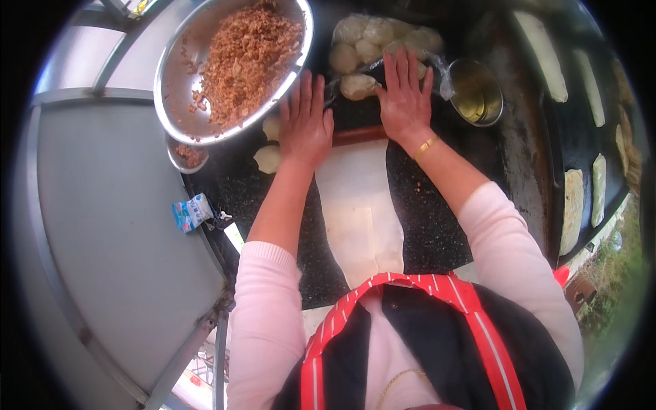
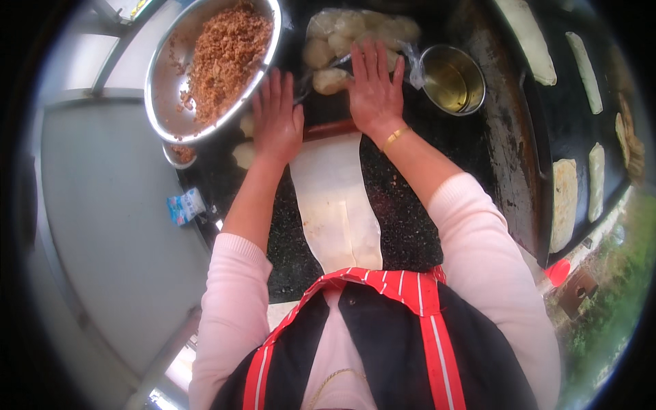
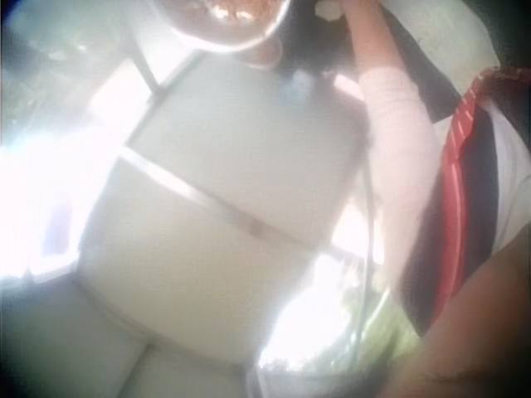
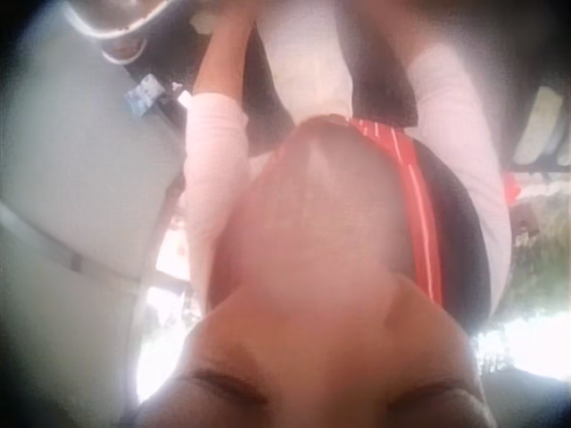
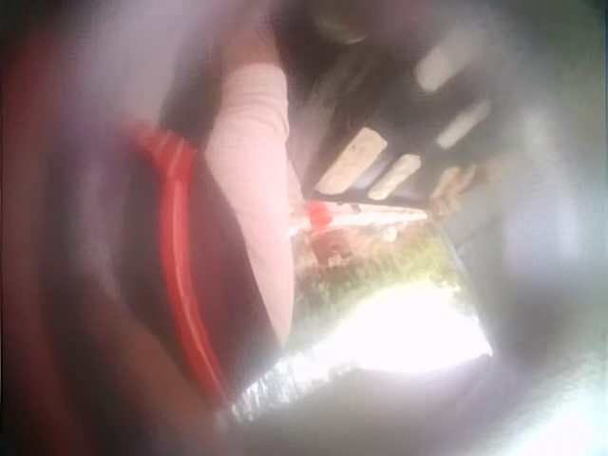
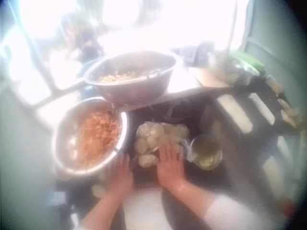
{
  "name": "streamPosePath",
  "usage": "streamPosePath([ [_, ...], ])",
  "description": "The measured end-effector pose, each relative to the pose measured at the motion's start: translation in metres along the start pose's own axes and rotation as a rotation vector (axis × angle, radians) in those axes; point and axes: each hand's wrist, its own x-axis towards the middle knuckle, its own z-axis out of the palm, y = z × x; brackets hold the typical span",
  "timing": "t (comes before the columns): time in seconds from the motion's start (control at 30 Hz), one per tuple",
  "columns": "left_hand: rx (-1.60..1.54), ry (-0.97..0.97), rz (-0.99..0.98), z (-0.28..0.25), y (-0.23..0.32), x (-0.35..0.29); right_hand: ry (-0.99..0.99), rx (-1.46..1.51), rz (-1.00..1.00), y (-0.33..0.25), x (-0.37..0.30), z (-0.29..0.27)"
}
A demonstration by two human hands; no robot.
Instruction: The person prepares savory pastries by rolling dough into flat rectangles, spreading a meat filling, folding the dough, and placing the pastries on a griddle to cook. The person uses a rolling pin, spoon, and spatula to complete the task.
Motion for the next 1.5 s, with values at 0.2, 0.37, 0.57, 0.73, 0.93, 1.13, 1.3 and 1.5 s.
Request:
streamPosePath([
  [0.2,-0.113,0.084,0.063,0.009,-0.011,0.025,0.041,-0.104,-0.068,0.007,0.017,0.003],
  [0.37,-0.206,0.206,0.083,0.008,-0.010,0.012,-0.010,0.125,-0.222,0.009,0.007,-0.007],
  [0.57,-0.345,-0.040,0.105,-0.018,0.005,-0.065,-0.271,0.168,-0.261,0.001,-0.089,-0.062],
  [0.73,-0.045,-0.122,-0.016,-0.008,0.051,-0.129,-0.215,0.108,0.053,-0.022,-0.175,-0.062],
  [0.93,0.061,0.342,-0.042,0.021,0.055,0.042,-0.078,0.088,0.302,0.037,-0.039,-0.026],
  [1.13,-0.393,0.146,0.032,0.015,0.042,-0.005,-0.085,0.102,-0.291,0.032,-0.096,-0.054],
  [1.3,-0.280,0.068,-0.051,-0.017,0.043,-0.130,-0.316,0.371,-0.420,0.007,-0.127,-0.066],
  [1.5,0.108,-0.020,-0.446,0.000,0.037,-0.138,-0.229,0.115,-0.239,-0.057,-0.079,-0.029],
])
